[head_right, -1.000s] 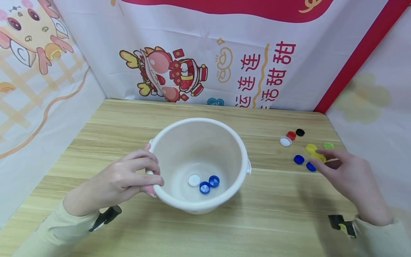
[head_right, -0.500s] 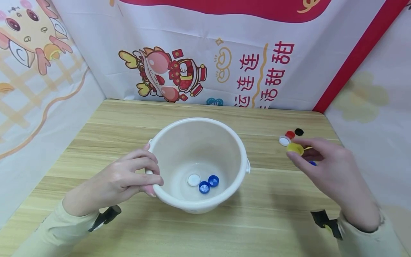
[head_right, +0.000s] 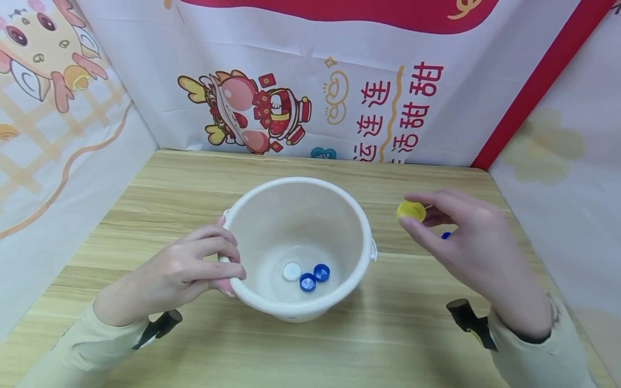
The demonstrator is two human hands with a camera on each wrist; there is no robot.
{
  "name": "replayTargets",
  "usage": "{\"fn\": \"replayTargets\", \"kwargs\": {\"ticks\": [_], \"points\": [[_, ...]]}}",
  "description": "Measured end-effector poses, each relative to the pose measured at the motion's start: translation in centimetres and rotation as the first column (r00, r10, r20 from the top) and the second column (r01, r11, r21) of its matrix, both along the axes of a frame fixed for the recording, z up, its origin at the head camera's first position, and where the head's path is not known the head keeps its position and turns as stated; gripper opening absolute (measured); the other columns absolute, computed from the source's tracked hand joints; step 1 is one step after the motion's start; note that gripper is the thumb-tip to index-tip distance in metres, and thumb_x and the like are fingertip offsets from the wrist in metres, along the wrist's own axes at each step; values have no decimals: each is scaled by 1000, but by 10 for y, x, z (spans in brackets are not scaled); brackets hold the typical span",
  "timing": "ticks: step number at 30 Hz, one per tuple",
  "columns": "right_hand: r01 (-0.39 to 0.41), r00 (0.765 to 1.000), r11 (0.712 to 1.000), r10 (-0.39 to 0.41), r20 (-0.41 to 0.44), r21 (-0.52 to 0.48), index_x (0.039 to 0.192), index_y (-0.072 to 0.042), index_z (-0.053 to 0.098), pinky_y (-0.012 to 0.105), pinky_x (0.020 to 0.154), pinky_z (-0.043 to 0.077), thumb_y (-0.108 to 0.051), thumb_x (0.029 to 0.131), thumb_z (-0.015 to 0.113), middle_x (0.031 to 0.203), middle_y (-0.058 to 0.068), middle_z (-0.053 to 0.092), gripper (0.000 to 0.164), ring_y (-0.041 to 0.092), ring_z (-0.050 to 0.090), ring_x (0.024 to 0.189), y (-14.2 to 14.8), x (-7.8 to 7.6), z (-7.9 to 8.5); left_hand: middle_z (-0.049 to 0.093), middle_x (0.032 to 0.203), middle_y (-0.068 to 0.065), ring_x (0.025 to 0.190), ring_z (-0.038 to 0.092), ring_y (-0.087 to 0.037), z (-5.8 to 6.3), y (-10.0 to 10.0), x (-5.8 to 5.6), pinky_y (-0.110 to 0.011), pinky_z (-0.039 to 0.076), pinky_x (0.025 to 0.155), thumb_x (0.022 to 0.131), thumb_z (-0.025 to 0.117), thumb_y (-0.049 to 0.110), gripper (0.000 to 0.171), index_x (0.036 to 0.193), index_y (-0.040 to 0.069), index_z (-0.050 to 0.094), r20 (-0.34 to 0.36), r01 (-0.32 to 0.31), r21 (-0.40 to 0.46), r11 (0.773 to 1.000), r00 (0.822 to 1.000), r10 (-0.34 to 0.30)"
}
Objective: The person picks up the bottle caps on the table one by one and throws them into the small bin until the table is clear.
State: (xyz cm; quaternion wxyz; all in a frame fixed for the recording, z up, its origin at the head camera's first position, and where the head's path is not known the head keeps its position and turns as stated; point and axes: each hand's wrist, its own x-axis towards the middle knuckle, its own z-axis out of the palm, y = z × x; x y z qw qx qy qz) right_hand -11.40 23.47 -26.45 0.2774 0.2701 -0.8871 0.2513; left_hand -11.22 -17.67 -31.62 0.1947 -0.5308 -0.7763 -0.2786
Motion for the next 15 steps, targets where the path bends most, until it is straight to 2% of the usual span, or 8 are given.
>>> {"fn": "replayTargets", "kwargs": {"ticks": [5,8,11,13,15], "points": [[-35,999,999,35,-6,16,114,-10,74,3,79,44,-4,68,90,99,-1,72,49,-9,59,82,-10,-3,6,67,97,2,103,56,-18,-1,-1,0,-55,34,109,94,61,43,30,99,20,78,29,-11,-17,1000,1000,12],[-65,998,998,66,-11,11,113,-11,75,4,78,45,-20,78,87,99,-1,72,39,-9,60,82,-15,-4,8,67,97,2,104,56,-18,-1,-1,0,-55,33,110,93,62,43,29,99,20,78,38,-16,-24,1000,999,17],[-86,996,996,87,-11,23,114,-12,74,5,76,47,-38,84,80,99,-2,73,40,-7,61,81,-20,-5,10,67,98,2,105,56,-18,-1,-2,0,-55,33,110,92,64,42,28,100,19,79,43,-20,-27,999,999,21],[-90,996,995,90,-5,39,114,-12,74,5,72,49,-39,85,80,100,-2,73,40,-5,62,81,-24,-4,11,67,98,2,105,56,-18,0,-2,0,-55,33,110,92,64,42,28,100,19,79,48,-22,-30,999,999,23],[-91,996,994,90,6,59,115,-13,74,6,70,50,-31,82,84,101,-1,72,39,-2,63,81,-27,-4,13,67,98,3,106,56,-17,0,-2,0,-55,33,110,92,64,42,28,100,20,79,55,-27,-34,999,998,28]]}}
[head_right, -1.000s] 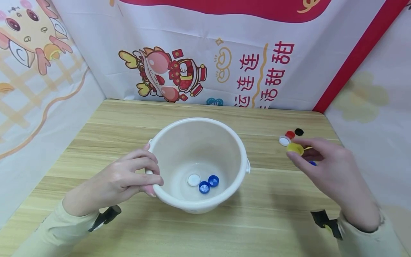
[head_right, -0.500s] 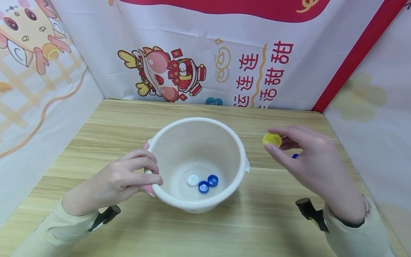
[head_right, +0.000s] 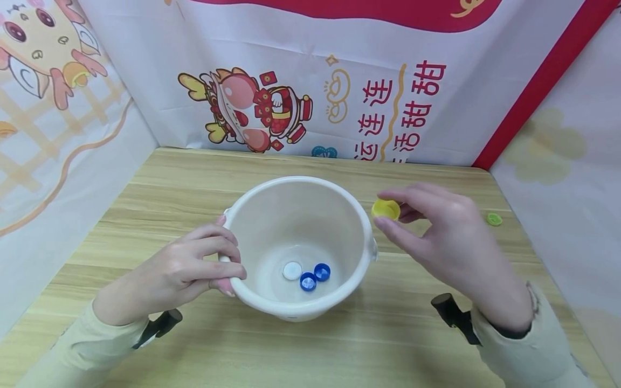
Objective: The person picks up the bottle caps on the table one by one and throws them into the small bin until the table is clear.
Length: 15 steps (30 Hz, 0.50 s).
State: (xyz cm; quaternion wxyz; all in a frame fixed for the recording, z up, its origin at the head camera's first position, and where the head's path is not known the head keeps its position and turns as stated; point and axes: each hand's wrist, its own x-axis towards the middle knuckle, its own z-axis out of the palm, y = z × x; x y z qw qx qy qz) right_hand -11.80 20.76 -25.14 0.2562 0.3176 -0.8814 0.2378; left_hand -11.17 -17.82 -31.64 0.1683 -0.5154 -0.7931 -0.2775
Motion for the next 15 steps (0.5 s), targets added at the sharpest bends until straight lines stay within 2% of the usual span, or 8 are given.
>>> {"fn": "replayTargets", "kwargs": {"ticks": [4,9,15], "points": [[-11,1000,1000,11,11,19,116,-13,74,7,66,51,-15,75,88,103,0,72,43,3,64,81,-6,0,2,67,98,2,106,56,-18,0,0,0,-55,33,110,91,64,42,28,100,20,79,-2,2,0,1000,1000,-2],[-58,998,998,57,17,6,115,-12,74,10,63,53,-20,80,86,103,-1,72,38,5,64,81,-11,-1,0,67,98,2,105,57,-18,0,0,0,-55,33,110,92,64,42,28,100,19,79,-6,7,5,1000,1000,-7],[-61,997,998,60,56,19,116,-12,73,10,62,53,-4,69,89,103,-1,71,50,8,65,81,-16,-1,-1,67,97,3,104,57,-18,0,0,0,-56,35,108,93,62,43,29,100,20,79,-17,8,6,1000,1000,-8]]}}
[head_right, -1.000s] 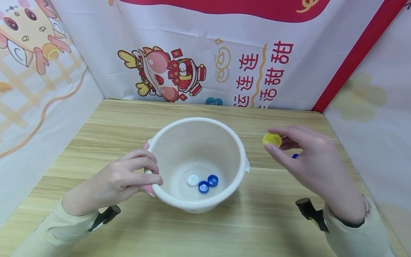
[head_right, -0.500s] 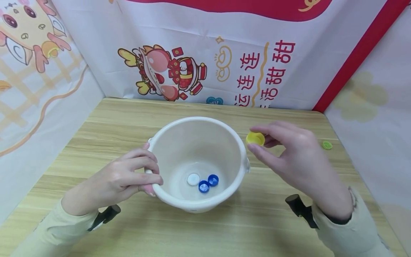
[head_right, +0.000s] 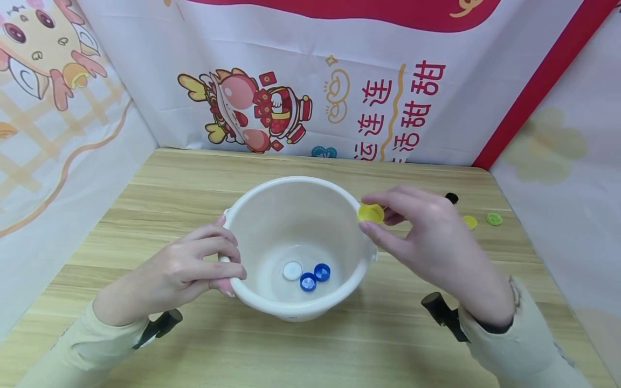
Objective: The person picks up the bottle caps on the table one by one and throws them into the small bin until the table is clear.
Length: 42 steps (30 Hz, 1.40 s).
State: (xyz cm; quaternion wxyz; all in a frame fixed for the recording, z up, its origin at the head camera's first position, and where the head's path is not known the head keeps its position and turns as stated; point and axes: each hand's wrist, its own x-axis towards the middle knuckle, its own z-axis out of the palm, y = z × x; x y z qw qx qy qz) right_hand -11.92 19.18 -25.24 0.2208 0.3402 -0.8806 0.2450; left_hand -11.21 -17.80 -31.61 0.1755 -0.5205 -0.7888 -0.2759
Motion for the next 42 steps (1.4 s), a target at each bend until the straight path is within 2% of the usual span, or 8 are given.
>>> {"fn": "replayTargets", "kwargs": {"ticks": [8,15,22,29,37,42], "points": [[-15,1000,1000,15,24,17,115,-12,73,10,65,53,-5,70,89,103,-1,71,49,9,66,81,-7,0,0,67,97,2,104,57,-18,0,0,0,-56,34,109,92,63,42,28,99,19,78,1,3,1,1000,1000,-3],[7,998,999,-10,58,50,116,-13,73,12,63,53,-10,73,89,103,-3,71,46,9,65,82,-14,-2,1,67,98,2,106,56,-18,1,0,0,-55,33,110,92,64,42,28,100,20,79,18,-7,-9,1000,1000,7],[-24,999,999,22,38,48,115,-13,73,12,63,53,-10,76,87,100,-3,71,41,9,65,81,-18,-11,0,67,98,2,106,56,-18,1,0,1,-55,33,110,92,64,42,29,101,20,79,28,-13,-16,1000,1000,13],[-10,998,998,6,61,65,116,-13,73,26,64,58,-12,77,87,100,-3,70,42,9,64,82,-22,-19,0,67,99,3,107,56,-17,2,-1,1,-54,33,110,91,65,43,28,101,21,79,41,-28,-28,999,999,29],[-42,996,997,37,81,62,115,-9,72,28,67,60,-14,79,85,102,0,71,38,9,66,82,-24,-30,-4,67,99,4,108,56,-16,3,-1,2,-53,33,111,90,65,44,29,102,22,79,64,-43,-44,998,997,46],[-46,994,998,41,102,48,115,-9,72,35,70,61,-14,80,85,101,2,71,38,15,67,85,-25,-33,-4,67,100,4,109,55,-16,3,-1,2,-52,33,111,90,65,43,28,102,22,79,65,-44,-45,998,997,47]]}}
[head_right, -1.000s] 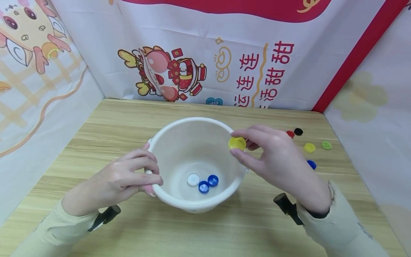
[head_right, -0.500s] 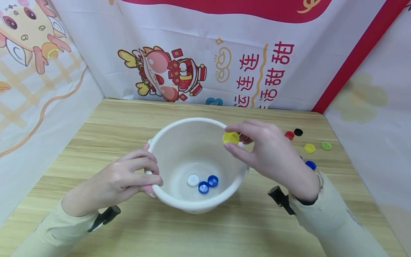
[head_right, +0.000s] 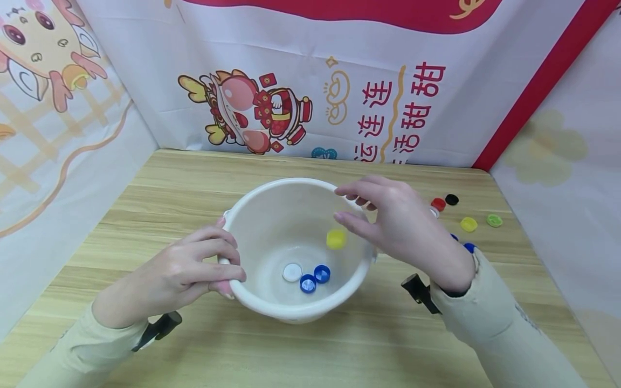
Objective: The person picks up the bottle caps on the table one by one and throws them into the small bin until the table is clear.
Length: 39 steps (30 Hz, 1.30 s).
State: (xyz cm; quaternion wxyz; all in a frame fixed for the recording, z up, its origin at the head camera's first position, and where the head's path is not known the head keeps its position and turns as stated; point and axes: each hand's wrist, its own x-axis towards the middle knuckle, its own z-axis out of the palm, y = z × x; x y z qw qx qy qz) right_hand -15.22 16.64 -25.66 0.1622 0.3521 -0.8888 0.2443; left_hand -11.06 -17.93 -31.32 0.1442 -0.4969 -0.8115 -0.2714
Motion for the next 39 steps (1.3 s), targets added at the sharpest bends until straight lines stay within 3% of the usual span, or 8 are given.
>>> {"fn": "replayTargets", "kwargs": {"ticks": [7,15,20,24,27,31,35,39], "points": [[29,999,1000,-29,-38,6,113,-9,73,35,69,60,-10,79,85,105,3,71,36,15,67,87,10,-1,2,66,99,4,108,55,-17,-1,0,-1,-54,32,111,90,64,43,29,101,21,79,-17,9,7,1000,1000,-9],[138,986,990,-139,-92,-17,110,-9,75,5,70,47,-4,76,85,95,0,72,35,5,63,82,52,-5,-5,65,97,4,104,55,-17,-2,2,-2,-58,34,108,92,60,44,30,99,21,78,-72,38,42,998,997,-35],[258,966,966,-258,-14,4,107,-6,75,0,69,44,-5,79,84,90,2,71,30,-5,58,77,92,-15,-21,66,97,4,103,56,-18,-2,3,-2,-59,36,106,94,58,43,31,99,20,78,-103,50,55,997,994,-44],[351,926,932,-360,110,92,106,-2,73,5,62,47,-9,84,80,94,10,71,24,15,67,78,128,-25,-38,66,97,3,103,56,-18,-2,3,-2,-59,37,105,93,60,42,29,99,20,78,-109,50,54,997,993,-44],[390,889,904,-419,186,174,108,2,71,16,57,51,-10,87,77,95,17,70,25,31,67,79,155,-32,-53,66,97,3,104,56,-18,-2,2,-2,-57,36,107,93,60,43,30,99,20,78,-92,40,42,998,995,-36],[394,846,883,-457,275,256,112,8,68,33,57,57,-13,89,75,94,23,70,32,38,68,81,192,-40,-79,66,97,3,105,56,-18,-2,2,-2,-55,35,109,92,61,44,30,98,20,78,-69,34,29,999,997,-32],[373,783,863,-490,383,341,122,11,62,48,67,58,-25,92,72,100,26,68,47,42,67,89,224,-43,-103,66,98,3,106,56,-18,-2,2,-1,-55,35,109,92,62,43,29,99,20,78,-61,34,29,999,998,-32],[352,736,851,-509,447,389,126,13,57,51,70,57,-36,91,73,105,30,65,63,43,65,92,243,-45,-126,66,98,4,105,56,-18,-2,3,-1,-56,36,108,93,61,43,29,100,21,78,-78,37,38,999,996,-34]]}}
